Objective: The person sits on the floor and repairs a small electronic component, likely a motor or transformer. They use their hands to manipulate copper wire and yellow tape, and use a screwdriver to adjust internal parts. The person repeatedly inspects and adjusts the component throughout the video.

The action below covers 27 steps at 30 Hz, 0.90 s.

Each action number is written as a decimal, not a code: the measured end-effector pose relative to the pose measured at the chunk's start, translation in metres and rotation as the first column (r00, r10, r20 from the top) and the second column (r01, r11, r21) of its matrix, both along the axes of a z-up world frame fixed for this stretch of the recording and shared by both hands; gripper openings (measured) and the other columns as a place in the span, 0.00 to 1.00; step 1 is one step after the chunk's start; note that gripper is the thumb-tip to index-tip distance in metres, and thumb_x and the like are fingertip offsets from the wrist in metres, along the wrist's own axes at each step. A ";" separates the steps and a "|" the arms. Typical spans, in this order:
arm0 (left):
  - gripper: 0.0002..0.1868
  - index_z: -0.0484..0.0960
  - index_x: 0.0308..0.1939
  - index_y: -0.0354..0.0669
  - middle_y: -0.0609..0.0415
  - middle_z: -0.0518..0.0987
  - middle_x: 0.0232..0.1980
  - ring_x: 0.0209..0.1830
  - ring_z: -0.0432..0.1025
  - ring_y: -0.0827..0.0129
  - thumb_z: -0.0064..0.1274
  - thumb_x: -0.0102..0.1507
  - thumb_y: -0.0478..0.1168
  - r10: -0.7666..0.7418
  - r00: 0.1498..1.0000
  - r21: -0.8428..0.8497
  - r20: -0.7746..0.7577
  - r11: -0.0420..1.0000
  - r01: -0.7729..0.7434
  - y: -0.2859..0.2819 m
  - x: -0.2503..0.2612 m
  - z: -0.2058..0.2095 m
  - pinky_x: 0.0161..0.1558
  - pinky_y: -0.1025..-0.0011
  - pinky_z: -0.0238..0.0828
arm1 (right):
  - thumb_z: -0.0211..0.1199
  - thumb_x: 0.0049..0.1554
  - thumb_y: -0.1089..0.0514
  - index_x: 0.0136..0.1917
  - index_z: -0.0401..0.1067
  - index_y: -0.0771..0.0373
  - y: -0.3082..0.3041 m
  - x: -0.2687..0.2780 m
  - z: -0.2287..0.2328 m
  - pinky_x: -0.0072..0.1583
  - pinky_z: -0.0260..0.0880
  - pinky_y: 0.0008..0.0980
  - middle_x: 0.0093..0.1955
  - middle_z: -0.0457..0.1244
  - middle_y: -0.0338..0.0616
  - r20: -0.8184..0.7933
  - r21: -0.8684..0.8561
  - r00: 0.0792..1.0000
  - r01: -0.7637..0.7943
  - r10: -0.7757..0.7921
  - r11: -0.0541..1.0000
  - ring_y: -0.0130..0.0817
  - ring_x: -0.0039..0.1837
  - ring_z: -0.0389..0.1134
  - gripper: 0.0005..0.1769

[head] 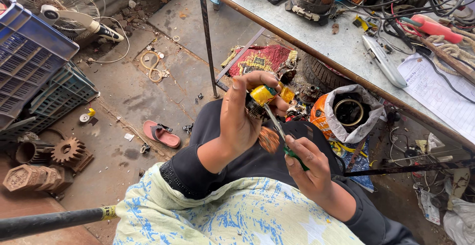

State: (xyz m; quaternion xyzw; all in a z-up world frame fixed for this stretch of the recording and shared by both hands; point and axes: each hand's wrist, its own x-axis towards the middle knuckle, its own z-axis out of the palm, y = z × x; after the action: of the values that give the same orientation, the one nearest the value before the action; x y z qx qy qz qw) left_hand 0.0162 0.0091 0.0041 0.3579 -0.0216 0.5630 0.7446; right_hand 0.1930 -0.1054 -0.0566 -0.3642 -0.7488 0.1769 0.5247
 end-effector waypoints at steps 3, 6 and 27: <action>0.28 0.76 0.55 0.30 0.48 0.73 0.55 0.44 0.79 0.67 0.40 0.78 0.57 0.171 0.980 0.236 -0.102 0.961 -0.143 0.005 -0.007 0.004 0.47 0.71 0.80 | 0.60 0.63 0.69 0.75 0.63 0.67 -0.001 -0.001 0.007 0.45 0.64 0.25 0.46 0.63 0.43 -0.048 -0.017 0.998 -0.053 0.052 0.998 0.27 0.45 0.62 0.27; 0.27 0.78 0.53 0.29 0.49 0.72 0.55 0.44 0.79 0.69 0.39 0.79 0.53 0.459 0.858 0.533 -0.229 0.797 -0.284 0.012 -0.019 0.010 0.47 0.73 0.80 | 0.60 0.63 0.69 0.74 0.64 0.68 -0.003 0.002 0.011 0.45 0.64 0.25 0.45 0.63 0.43 -0.052 -0.042 0.997 -0.058 0.056 0.997 0.26 0.44 0.62 0.27; 0.16 0.73 0.50 0.34 0.44 0.74 0.49 0.40 0.78 0.64 0.37 0.76 0.45 -0.299 0.933 -0.296 0.202 0.889 0.349 -0.008 0.000 0.009 0.44 0.70 0.80 | 0.60 0.62 0.72 0.74 0.64 0.62 0.005 0.000 -0.023 0.43 0.68 0.25 0.55 0.63 0.50 0.127 0.131 0.985 0.097 -0.113 0.987 0.24 0.43 0.66 0.27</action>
State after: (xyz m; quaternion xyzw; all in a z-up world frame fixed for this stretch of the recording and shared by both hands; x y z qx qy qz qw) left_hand 0.0164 0.0007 0.0128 0.1774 -0.0438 0.4517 0.8732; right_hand 0.1932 -0.0999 -0.0799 -0.3809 -0.7715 0.0772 0.5037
